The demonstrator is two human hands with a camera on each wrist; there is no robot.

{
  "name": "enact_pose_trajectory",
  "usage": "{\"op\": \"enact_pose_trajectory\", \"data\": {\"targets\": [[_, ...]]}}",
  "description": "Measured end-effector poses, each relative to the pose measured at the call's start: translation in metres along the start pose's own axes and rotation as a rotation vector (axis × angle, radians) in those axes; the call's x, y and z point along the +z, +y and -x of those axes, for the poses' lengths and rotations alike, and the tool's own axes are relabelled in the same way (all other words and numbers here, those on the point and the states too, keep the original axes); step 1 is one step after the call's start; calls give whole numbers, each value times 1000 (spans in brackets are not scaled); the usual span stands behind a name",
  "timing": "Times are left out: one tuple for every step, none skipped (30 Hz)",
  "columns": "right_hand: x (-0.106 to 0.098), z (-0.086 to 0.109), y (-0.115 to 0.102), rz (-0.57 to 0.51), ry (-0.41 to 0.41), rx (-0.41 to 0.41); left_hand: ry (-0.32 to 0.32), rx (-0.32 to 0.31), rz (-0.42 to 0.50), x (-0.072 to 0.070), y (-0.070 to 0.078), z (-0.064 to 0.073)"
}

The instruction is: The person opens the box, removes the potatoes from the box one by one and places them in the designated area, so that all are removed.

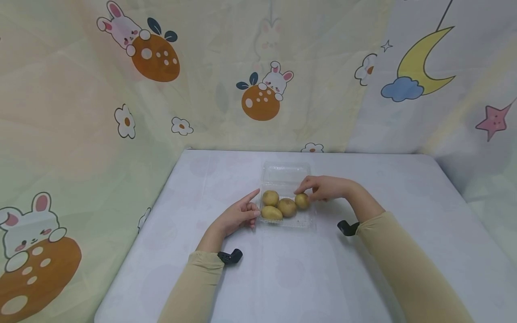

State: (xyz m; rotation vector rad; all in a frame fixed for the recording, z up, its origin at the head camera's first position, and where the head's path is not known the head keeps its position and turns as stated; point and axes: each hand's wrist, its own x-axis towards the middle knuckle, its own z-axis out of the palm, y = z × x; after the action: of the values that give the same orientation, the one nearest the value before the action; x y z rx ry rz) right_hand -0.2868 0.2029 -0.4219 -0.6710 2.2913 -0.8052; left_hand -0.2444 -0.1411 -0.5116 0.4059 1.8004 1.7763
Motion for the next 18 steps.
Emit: {"op": "enact_pose_trajectory", "data": {"targets": [[0,0,0,2,-1,-7,0,1,0,0,0,0],[0,0,0,2,-3,-16,-2,3,-3,0,0,0],[1,0,1,4,-6,-23,-2,3,-2,-1,0,0],[1,0,1,7,-9,-32,-2,2,-2,-1,0,0],[2,0,2,11,-14,-39,-2,3,-2,0,-1,0],[2,0,3,14,-18,-44,-1,1,1,0,-1,0],[2,0,4,17,-24,-44,1,0,3,0,-1,0],[3,0,6,23,-27,-37,2,-2,6,0,-1,0],[3,0,6,30,-30,-24,3,-4,10,0,-1,0],[4,0,7,39,-33,-7,3,-5,12,0,-1,0],[5,0,8,46,-39,12,3,-4,13,0,-1,0],[5,0,8,54,-47,30,4,-4,16,0,-1,0],[6,0,8,62,-57,51,3,-3,16,0,-1,0],[6,0,8,72,-69,67,2,-1,16,0,-2,-1],[7,-1,7,80,-83,78,3,0,16,0,-2,-1],[7,-1,6,89,-94,87,2,2,14,-1,-2,-1],[7,-1,6,96,-104,96,1,2,11,-1,-2,-1],[8,-2,5,103,-112,104,2,2,8,0,-2,-1]]}}
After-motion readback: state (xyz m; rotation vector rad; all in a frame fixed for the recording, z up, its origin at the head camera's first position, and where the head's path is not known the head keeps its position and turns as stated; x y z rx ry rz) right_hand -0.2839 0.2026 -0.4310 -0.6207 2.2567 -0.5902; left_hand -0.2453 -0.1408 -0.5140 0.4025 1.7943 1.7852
